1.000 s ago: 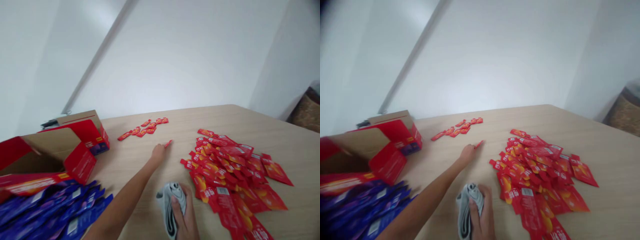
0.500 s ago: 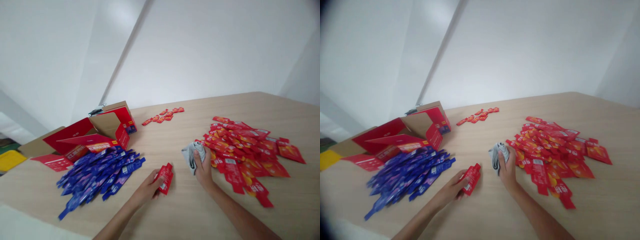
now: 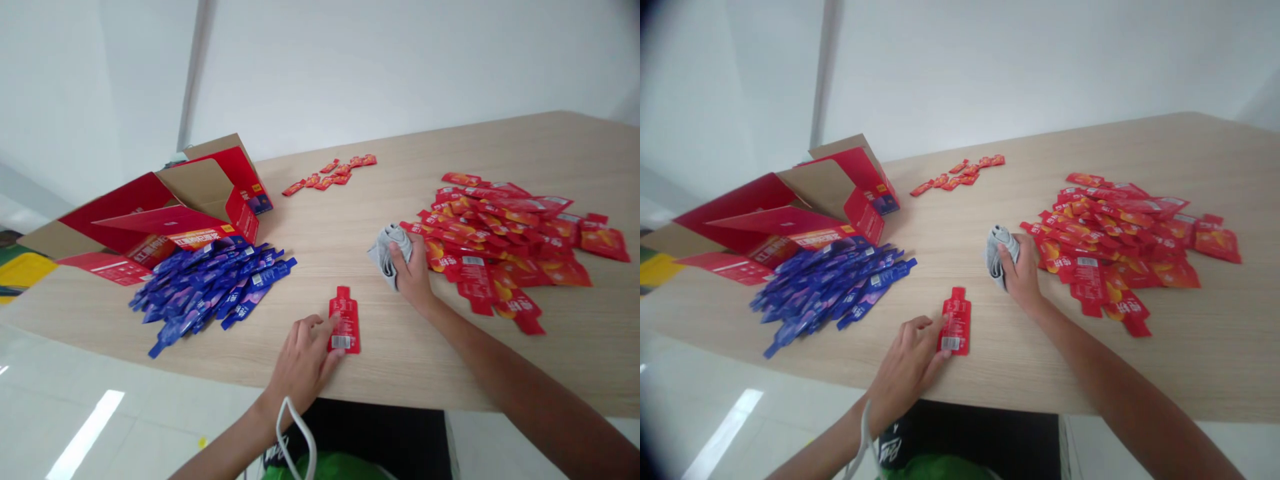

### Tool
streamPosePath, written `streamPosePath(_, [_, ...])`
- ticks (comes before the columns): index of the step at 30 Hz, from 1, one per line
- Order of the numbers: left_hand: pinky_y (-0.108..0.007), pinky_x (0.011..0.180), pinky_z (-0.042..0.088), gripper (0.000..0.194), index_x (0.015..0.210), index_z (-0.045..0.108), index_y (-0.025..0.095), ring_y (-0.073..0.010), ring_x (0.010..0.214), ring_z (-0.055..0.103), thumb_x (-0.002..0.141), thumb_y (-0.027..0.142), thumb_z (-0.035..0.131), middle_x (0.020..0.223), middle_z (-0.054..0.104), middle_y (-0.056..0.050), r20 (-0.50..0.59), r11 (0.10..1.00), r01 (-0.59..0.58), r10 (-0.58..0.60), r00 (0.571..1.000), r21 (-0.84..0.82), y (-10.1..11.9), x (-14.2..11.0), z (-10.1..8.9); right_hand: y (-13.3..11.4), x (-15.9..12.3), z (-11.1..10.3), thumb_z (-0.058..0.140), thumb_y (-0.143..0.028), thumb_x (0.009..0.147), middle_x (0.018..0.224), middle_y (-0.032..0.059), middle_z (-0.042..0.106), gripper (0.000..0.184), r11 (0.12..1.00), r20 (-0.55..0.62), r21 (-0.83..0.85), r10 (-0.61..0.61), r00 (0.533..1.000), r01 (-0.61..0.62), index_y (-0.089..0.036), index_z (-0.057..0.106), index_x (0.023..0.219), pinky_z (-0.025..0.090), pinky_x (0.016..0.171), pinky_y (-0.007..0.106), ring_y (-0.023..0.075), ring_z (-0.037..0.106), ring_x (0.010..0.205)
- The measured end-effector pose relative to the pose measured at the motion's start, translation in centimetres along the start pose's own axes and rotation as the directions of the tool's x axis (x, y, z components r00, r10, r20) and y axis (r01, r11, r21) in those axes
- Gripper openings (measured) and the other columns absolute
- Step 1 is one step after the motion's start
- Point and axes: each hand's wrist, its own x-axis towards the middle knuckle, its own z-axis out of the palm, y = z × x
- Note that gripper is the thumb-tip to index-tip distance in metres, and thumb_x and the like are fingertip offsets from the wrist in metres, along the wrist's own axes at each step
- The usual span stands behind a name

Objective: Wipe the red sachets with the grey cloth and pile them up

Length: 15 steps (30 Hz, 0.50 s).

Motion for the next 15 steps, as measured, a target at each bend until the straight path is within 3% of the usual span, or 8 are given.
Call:
streamPosePath(2, [-0.053,0.103,0.052,0.051,0.144,0.055,0.031,-0.0342,0.127,0.054,0.095,0.044,0.062,0.133,0.059,-0.014,-0.012,0.990,-0.131,0.132,0.991,0.052,-0.1,-1.2,0.1,0.0,0.0,0.0,0.050,-0.046,0.101,0.115,0.0105,0.059,0.036,0.999,0.040,-0.026,-0.037,0.999,0.038,-0.019,0.053,0.123,0.044,0.101,0.046,0.0259,0.057,0.111])
streamPosePath(6, [-0.045,0.107,0.053,0.048,0.145,0.054,0.023,-0.0300,0.135,0.050,0.099,0.036,0.059,0.140,0.060,-0.011,0.024,0.906,-0.393,0.394,0.919,0.157,-0.4,-2.6,1.1,-0.3,-0.1,0.1,0.053,-0.046,0.100,0.109,0.0100,0.061,0.031,0.987,0.153,-0.064,-0.137,0.979,0.148,-0.020,0.056,0.117,0.049,0.095,0.045,0.0259,0.059,0.104])
streamPosePath(12, [-0.043,0.114,0.048,0.051,0.148,0.049,0.014,-0.0263,0.138,0.050,0.099,0.025,0.058,0.146,0.058,-0.011,-0.004,0.896,-0.430,0.433,0.901,0.116,-0.6,-2.7,2.5,-2.4,-0.4,-0.3,0.060,-0.039,0.097,0.113,0.0103,0.065,0.028,0.952,0.356,0.035,-0.295,0.887,0.303,-0.022,0.061,0.120,0.051,0.096,0.044,0.0258,0.062,0.107])
streamPosePath(15, [-0.042,0.114,0.048,0.050,0.146,0.051,0.016,-0.0246,0.136,0.054,0.098,0.021,0.059,0.142,0.062,-0.010,-0.075,0.905,-0.416,0.422,0.903,0.091,-0.5,-2.8,2.9,-5.0,-1.6,-0.7,0.062,-0.036,0.097,0.115,0.0090,0.066,0.029,0.920,0.524,0.144,-0.382,0.761,0.364,-0.023,0.062,0.123,0.053,0.095,0.038,0.0230,0.064,0.109])
